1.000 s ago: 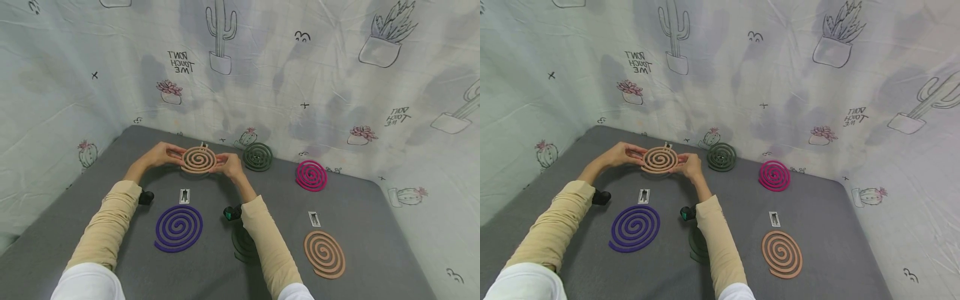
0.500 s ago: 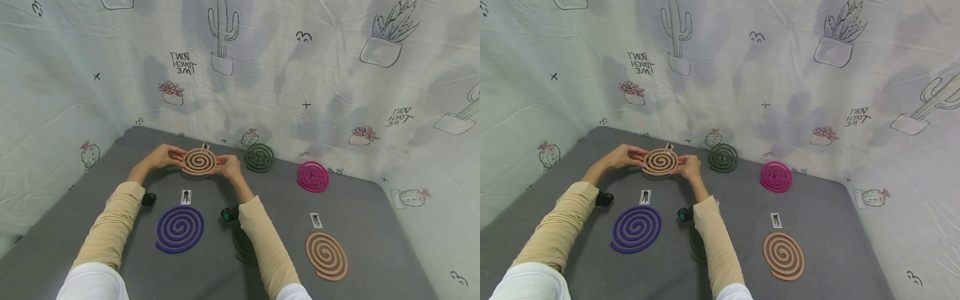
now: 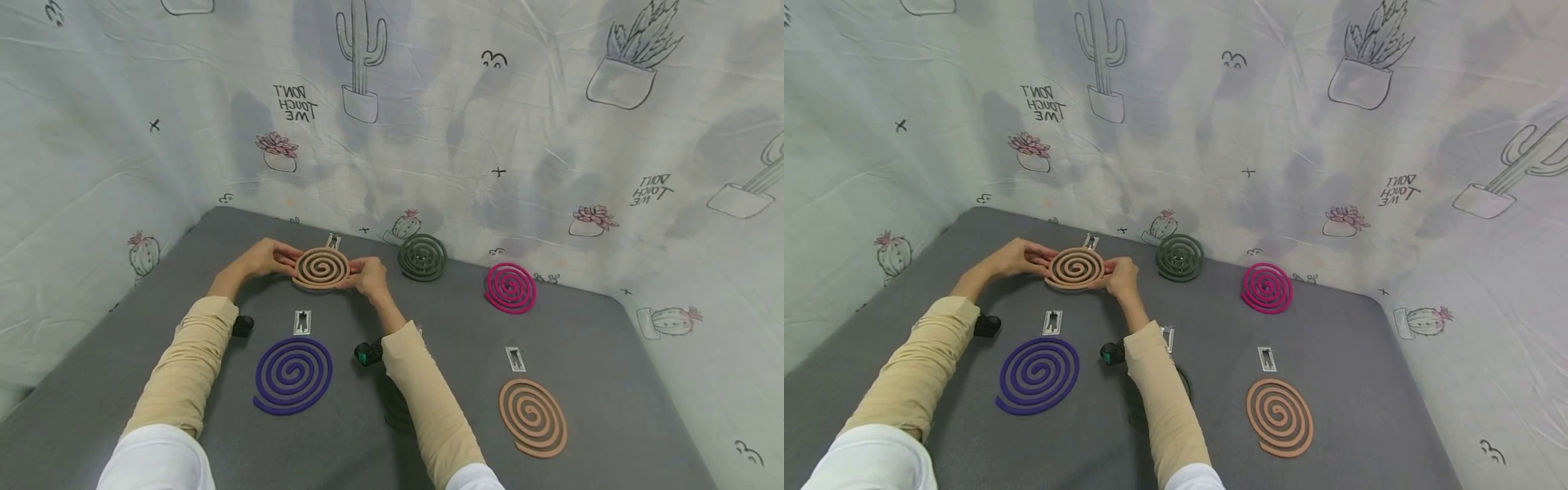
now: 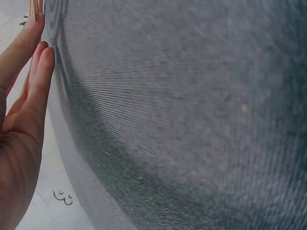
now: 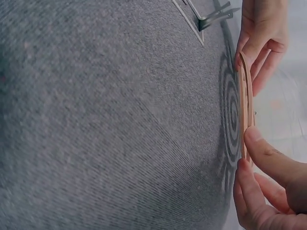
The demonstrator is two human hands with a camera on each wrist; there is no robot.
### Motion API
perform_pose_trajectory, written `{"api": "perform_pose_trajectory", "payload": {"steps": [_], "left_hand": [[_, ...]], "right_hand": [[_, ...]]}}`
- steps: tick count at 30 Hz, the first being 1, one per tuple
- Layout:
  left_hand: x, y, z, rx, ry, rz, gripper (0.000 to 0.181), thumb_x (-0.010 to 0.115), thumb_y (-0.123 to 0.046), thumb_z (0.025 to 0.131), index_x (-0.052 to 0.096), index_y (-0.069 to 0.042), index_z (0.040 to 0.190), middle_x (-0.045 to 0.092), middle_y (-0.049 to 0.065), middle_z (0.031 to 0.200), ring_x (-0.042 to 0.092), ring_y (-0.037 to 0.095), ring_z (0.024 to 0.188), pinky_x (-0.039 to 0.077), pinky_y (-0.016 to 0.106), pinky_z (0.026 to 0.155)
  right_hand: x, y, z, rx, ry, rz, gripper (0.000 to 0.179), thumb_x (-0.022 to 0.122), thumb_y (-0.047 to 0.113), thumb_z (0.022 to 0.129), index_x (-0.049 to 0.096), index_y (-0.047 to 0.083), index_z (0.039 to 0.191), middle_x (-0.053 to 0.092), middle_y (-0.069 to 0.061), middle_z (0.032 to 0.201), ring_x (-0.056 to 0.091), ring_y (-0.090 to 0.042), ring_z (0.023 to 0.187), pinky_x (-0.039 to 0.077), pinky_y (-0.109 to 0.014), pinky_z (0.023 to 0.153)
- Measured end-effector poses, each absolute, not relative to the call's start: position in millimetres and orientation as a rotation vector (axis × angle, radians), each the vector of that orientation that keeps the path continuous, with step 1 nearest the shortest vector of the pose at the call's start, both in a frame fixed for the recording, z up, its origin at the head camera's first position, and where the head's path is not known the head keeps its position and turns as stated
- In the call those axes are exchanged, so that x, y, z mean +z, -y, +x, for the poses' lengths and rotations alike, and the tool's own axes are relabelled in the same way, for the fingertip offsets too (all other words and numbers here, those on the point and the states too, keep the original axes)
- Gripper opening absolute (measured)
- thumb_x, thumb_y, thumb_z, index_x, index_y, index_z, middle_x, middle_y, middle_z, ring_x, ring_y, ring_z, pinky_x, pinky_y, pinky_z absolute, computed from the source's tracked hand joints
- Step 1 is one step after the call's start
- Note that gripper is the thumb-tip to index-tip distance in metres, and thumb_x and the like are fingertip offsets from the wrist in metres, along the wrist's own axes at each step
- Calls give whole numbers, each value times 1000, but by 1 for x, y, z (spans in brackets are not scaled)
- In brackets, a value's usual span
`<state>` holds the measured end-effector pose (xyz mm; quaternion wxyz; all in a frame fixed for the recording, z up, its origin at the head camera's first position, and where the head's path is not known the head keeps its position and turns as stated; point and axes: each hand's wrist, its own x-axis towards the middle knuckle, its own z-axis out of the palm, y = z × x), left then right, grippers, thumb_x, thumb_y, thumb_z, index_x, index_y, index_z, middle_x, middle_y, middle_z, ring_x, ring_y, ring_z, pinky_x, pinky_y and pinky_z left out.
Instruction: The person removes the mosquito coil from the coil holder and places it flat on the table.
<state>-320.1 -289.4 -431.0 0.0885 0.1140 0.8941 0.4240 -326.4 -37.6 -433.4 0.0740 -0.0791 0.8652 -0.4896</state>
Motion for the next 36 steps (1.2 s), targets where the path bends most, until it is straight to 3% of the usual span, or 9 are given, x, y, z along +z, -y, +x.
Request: {"api": "perform_pose_trajectory", "payload": {"steps": [8,14,22,30,36], "left_hand": [[-430,289,-326,1213,-2676,331,49,80,6,96,62,20,139,69,39,133,70,53,123,61,18,82],[-429,289,-328,1172,-2677,335,48,79,8,96,62,20,139,69,39,134,70,54,123,67,34,90],[-427,286,-328,1120,-2668,334,49,79,7,96,62,20,140,67,39,137,69,54,124,66,47,98],[-427,284,-331,1086,-2694,353,47,80,9,94,63,21,137,70,39,132,71,51,118,66,44,94],[-427,285,-332,1014,-2733,344,47,82,6,94,66,19,136,72,36,131,72,49,117,65,49,96]], "right_hand": [[-436,41,-325,-1400,-2679,-214,47,96,-6,79,79,-10,122,82,-23,113,79,-35,111,67,-34,93],[-441,46,-329,-1362,-2734,-165,48,100,-2,76,80,-9,119,84,-18,107,78,-28,107,64,-32,99],[-494,55,-362,-1344,-2826,-158,53,105,-1,68,81,-9,115,84,-15,99,78,-19,91,65,-29,93],[-496,53,-361,-1357,-2852,-206,52,107,3,65,83,-5,111,84,-10,95,79,-19,92,66,-26,89],[-452,51,-333,-1311,-2774,-154,50,103,2,72,82,-8,116,82,-14,97,78,-24,96,67,-27,83]]}}
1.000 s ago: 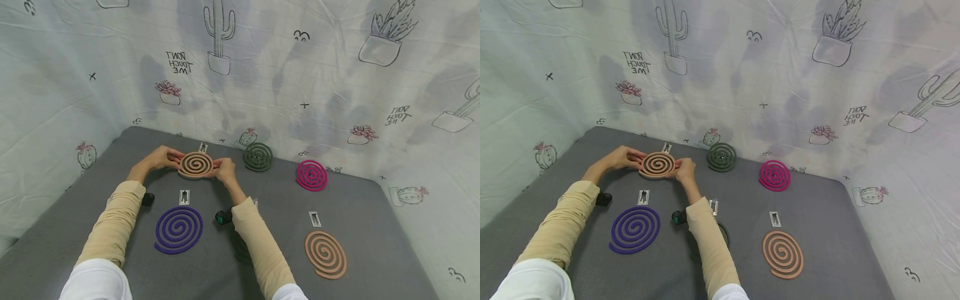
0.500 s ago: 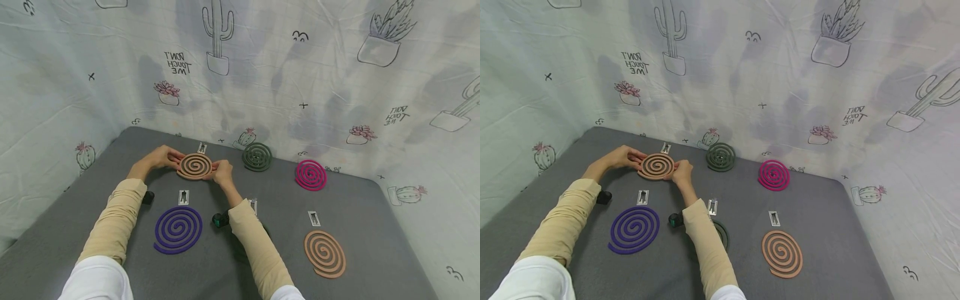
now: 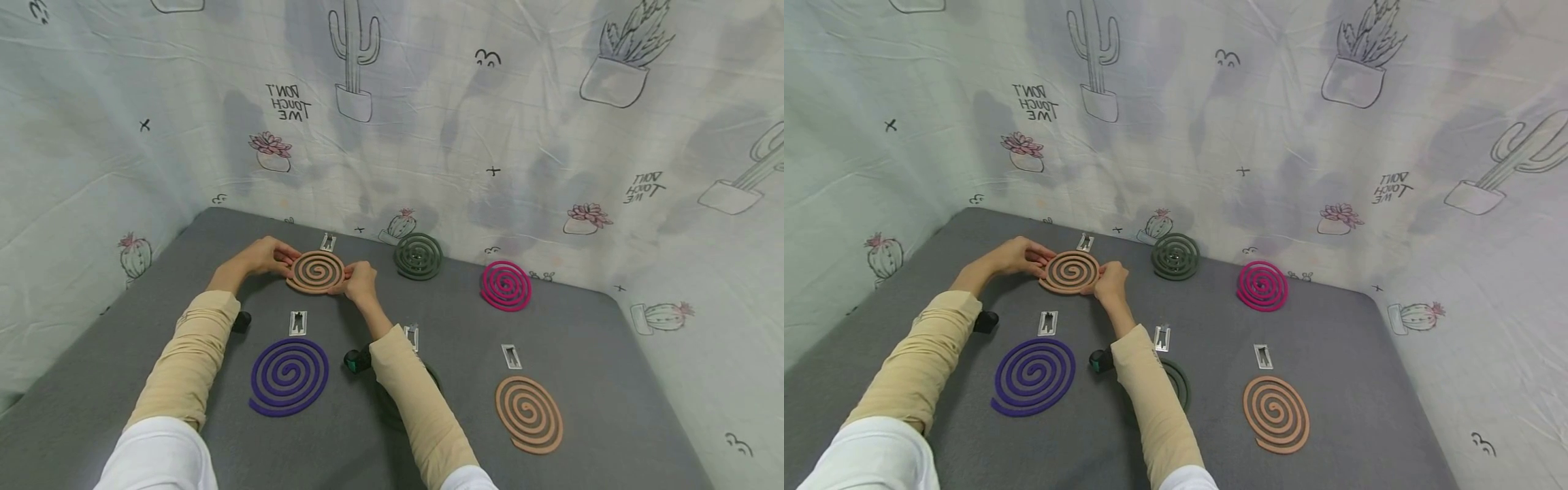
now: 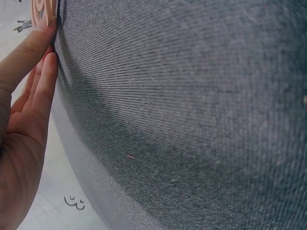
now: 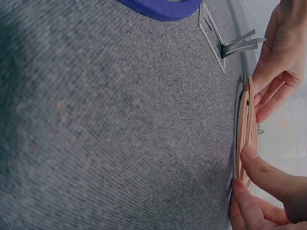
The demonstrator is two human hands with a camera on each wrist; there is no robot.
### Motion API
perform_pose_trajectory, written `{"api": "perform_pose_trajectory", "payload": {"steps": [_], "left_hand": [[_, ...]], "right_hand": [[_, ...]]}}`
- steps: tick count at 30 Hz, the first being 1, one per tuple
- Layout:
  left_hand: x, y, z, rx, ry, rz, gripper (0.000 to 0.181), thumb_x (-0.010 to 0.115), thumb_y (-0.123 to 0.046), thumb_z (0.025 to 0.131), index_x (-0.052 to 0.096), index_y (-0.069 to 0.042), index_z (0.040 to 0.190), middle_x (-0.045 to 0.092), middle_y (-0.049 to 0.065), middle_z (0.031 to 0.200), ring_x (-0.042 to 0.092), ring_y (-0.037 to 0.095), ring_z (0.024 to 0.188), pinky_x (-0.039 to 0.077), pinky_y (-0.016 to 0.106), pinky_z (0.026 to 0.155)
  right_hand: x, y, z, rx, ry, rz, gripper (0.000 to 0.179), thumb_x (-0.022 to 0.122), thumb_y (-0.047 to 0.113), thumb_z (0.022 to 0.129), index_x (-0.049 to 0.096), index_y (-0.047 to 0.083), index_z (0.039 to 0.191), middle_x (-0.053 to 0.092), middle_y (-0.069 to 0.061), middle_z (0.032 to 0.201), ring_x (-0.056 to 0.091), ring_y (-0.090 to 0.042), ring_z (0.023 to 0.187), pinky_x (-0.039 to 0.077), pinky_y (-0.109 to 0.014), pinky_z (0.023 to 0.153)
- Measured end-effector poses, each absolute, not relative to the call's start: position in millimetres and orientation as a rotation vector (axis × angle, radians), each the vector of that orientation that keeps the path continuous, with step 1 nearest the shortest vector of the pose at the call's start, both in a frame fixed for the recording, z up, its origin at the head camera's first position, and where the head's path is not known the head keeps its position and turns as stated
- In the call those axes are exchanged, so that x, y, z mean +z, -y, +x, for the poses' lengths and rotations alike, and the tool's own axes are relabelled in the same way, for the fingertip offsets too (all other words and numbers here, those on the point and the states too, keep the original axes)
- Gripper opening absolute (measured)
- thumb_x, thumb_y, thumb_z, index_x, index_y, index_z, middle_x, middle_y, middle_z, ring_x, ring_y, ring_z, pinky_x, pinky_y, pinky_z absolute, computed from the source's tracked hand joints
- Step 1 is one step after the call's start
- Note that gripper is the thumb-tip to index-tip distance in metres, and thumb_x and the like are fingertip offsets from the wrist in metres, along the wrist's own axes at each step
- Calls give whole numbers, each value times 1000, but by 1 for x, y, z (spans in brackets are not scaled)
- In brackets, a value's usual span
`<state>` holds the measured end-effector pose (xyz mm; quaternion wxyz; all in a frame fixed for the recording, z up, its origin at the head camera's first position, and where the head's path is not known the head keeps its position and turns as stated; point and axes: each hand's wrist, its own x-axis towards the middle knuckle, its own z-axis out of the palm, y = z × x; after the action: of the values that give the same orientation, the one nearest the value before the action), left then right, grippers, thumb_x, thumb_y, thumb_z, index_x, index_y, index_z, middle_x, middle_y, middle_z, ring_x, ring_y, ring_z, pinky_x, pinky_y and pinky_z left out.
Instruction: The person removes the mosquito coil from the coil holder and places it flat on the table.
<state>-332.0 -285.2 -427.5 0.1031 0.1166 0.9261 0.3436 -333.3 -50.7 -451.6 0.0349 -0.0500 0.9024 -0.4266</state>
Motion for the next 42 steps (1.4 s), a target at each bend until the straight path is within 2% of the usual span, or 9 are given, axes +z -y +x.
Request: {"api": "perform_pose_trajectory", "payload": {"steps": [3,10,16,26,29,33,38,40,42], "left_hand": [[-427,285,-332,998,-2735,329,47,83,5,94,67,17,136,73,34,131,73,48,117,65,50,96],[-428,285,-334,986,-2739,311,48,85,3,93,68,16,136,74,33,130,75,46,117,66,49,96],[-428,285,-335,993,-2722,296,45,83,6,94,68,16,135,74,33,129,74,47,118,66,50,98],[-423,283,-337,934,-2743,293,45,85,6,91,70,16,132,77,30,120,74,42,110,66,44,90],[-423,282,-338,922,-2740,292,45,85,6,91,69,17,133,77,30,120,74,44,111,66,44,90],[-421,282,-339,920,-2733,277,45,83,7,92,69,17,133,76,31,122,73,45,114,66,44,92],[-419,279,-340,903,-2734,261,45,83,9,92,68,18,133,75,32,124,72,46,115,65,46,95],[-418,278,-340,891,-2736,254,45,82,9,92,68,18,133,74,33,125,71,47,117,64,48,97],[-417,277,-338,884,-2735,250,46,82,9,92,67,19,134,73,34,126,70,48,117,64,49,99]], "right_hand": [[-442,53,-327,-1267,-2779,-105,46,101,0,74,82,-8,115,80,-16,97,77,-25,96,67,-29,81],[-459,56,-337,-1255,-2816,-66,45,104,3,71,85,-3,112,80,-8,95,77,-19,97,66,-27,83],[-459,57,-336,-1270,-2849,-103,48,105,1,68,83,-6,110,80,-11,92,78,-22,93,67,-28,79],[-461,57,-338,-1275,-2802,-58,47,101,-2,74,82,-6,118,80,-15,106,77,-27,106,67,-34,91],[-461,57,-340,-1284,-2780,-74,50,101,-3,73,81,-8,118,80,-16,105,76,-28,106,67,-34,90],[-481,58,-354,-1286,-2805,-140,53,104,-2,69,81,-9,116,81,-17,102,77,-30,102,68,-35,88],[-506,57,-368,-1250,-2926,-284,38,100,0,75,84,-7,109,83,-19,97,81,-33,98,70,-38,85],[-507,58,-368,-1234,-2943,-304,33,101,2,76,86,-5,104,84,-17,93,82,-31,92,69,-36,79],[-507,58,-368,-1246,-2915,-269,37,105,5,71,86,-3,102,83,-15,91,81,-28,88,68,-32,75]]}}
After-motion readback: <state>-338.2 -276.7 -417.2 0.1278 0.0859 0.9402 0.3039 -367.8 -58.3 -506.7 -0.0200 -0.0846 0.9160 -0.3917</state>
